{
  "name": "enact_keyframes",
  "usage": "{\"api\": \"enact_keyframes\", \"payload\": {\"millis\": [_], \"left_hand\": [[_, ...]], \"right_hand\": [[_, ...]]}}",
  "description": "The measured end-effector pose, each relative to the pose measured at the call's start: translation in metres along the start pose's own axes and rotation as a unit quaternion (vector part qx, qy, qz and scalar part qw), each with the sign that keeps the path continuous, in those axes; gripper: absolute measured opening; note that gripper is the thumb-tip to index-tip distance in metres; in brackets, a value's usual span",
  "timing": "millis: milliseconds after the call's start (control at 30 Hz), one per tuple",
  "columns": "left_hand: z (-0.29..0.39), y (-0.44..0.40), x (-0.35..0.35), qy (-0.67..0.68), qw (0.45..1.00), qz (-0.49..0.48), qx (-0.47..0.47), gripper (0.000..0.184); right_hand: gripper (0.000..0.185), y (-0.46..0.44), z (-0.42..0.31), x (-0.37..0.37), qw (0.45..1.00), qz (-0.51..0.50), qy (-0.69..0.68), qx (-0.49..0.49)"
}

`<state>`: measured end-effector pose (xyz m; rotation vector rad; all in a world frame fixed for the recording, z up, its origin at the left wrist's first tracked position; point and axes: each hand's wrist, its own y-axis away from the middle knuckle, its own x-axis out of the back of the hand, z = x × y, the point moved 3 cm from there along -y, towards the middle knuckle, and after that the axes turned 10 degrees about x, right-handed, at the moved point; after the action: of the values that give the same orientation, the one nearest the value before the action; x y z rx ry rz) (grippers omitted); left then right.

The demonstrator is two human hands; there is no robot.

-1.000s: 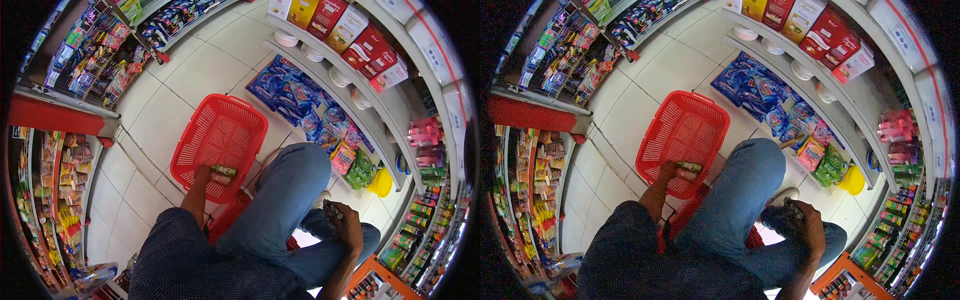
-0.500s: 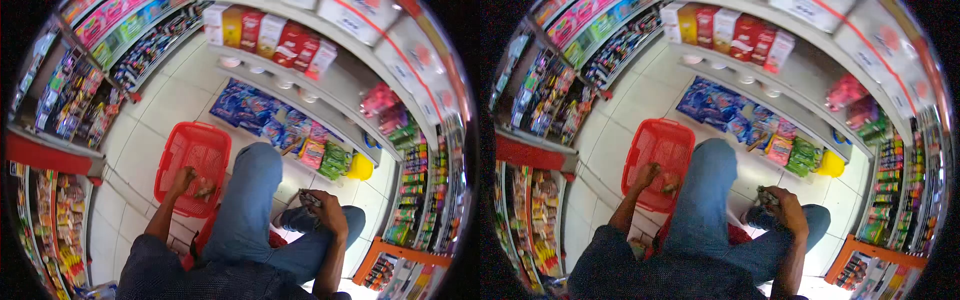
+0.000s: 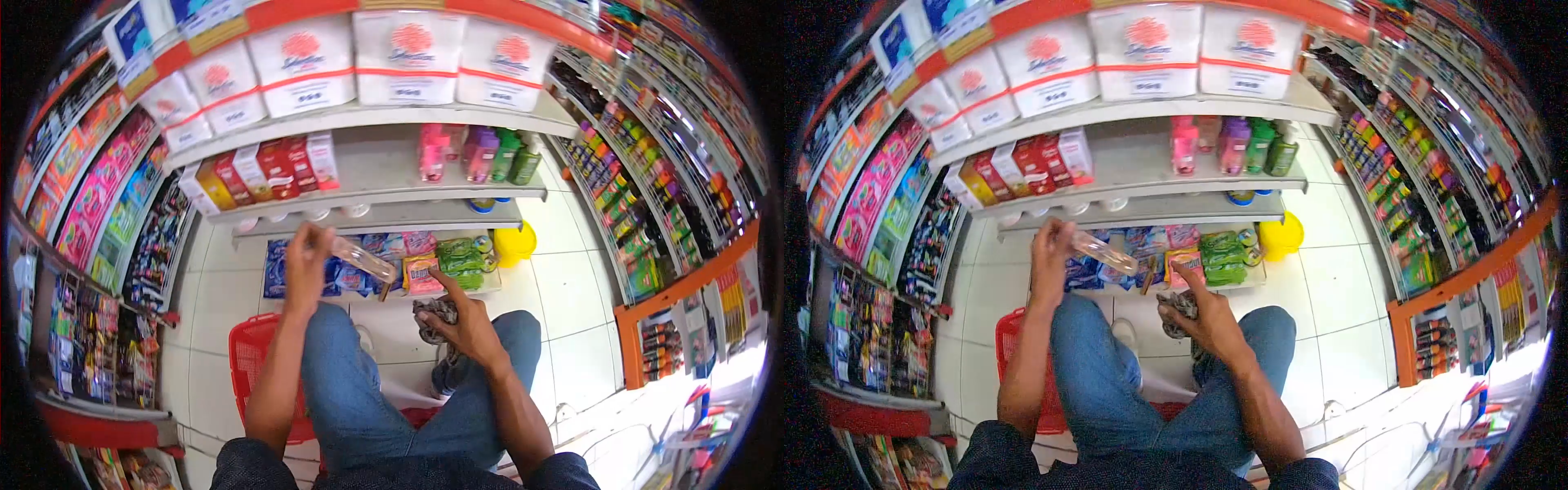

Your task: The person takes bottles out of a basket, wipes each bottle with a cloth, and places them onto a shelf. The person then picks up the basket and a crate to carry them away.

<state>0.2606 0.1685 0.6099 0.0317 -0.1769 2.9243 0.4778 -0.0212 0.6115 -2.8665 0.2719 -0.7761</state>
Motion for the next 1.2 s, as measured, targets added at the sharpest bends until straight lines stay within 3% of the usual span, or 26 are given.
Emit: {"api": "enact_keyframes", "payload": {"millis": [67,133,167,267,333,433,533,700,833,900,1000,1067,1133,1200], "left_hand": [[0.008,-0.005,-0.045,0.029,0.999,-0.025,0.011,0.031],[0.018,-0.007,-0.082,-0.080,0.991,-0.060,-0.085,0.036],[0.022,-0.006,-0.095,-0.082,0.990,-0.069,-0.090,0.036],[0.045,0.003,-0.129,-0.150,0.979,-0.124,-0.057,0.036],[0.046,0.004,-0.143,-0.159,0.976,-0.141,-0.035,0.037],[0.034,0.009,-0.159,0.030,0.984,-0.174,-0.024,0.035],[0.024,0.041,-0.169,0.116,0.959,-0.256,0.023,0.042],[0.017,0.055,-0.164,0.247,0.899,-0.337,0.132,0.061],[0.002,0.044,-0.150,0.318,0.879,-0.305,0.183,0.061],[0.002,0.046,-0.145,0.332,0.870,-0.303,0.201,0.059],[-0.005,0.052,-0.143,0.351,0.849,-0.312,0.242,0.057],[-0.028,0.049,-0.143,0.295,0.886,-0.308,0.180,0.053],[-0.023,0.048,-0.141,0.269,0.903,-0.302,0.145,0.052],[-0.016,0.049,-0.133,0.384,0.853,-0.255,0.245,0.047]], "right_hand": [[0.064,0.002,0.002,0.004,1.000,0.029,0.002,0.003],[0.056,0.006,0.009,0.008,0.998,0.061,0.009,0.009],[0.056,0.007,0.014,0.012,0.997,0.071,0.007,0.007],[0.036,0.009,0.025,0.025,0.987,0.146,0.029,0.069],[0.034,0.012,0.032,0.032,0.990,0.140,0.000,0.028],[0.032,0.012,0.041,0.038,0.990,0.121,-0.057,-0.048],[0.031,0.009,0.036,0.037,0.973,0.097,-0.207,-0.041],[0.028,0.003,0.023,0.030,0.961,0.148,-0.232,0.024],[0.025,-0.004,0.022,0.050,0.981,0.161,-0.109,-0.016],[0.024,-0.011,0.005,0.070,0.950,0.289,-0.115,0.039],[0.027,-0.037,-0.048,0.077,0.925,0.346,-0.102,0.118],[0.048,-0.058,-0.055,0.062,0.906,0.296,0.127,0.276],[0.060,-0.067,-0.061,0.029,0.903,0.182,0.273,0.278],[0.063,-0.058,-0.054,0.013,0.906,0.165,0.268,0.282]]}}
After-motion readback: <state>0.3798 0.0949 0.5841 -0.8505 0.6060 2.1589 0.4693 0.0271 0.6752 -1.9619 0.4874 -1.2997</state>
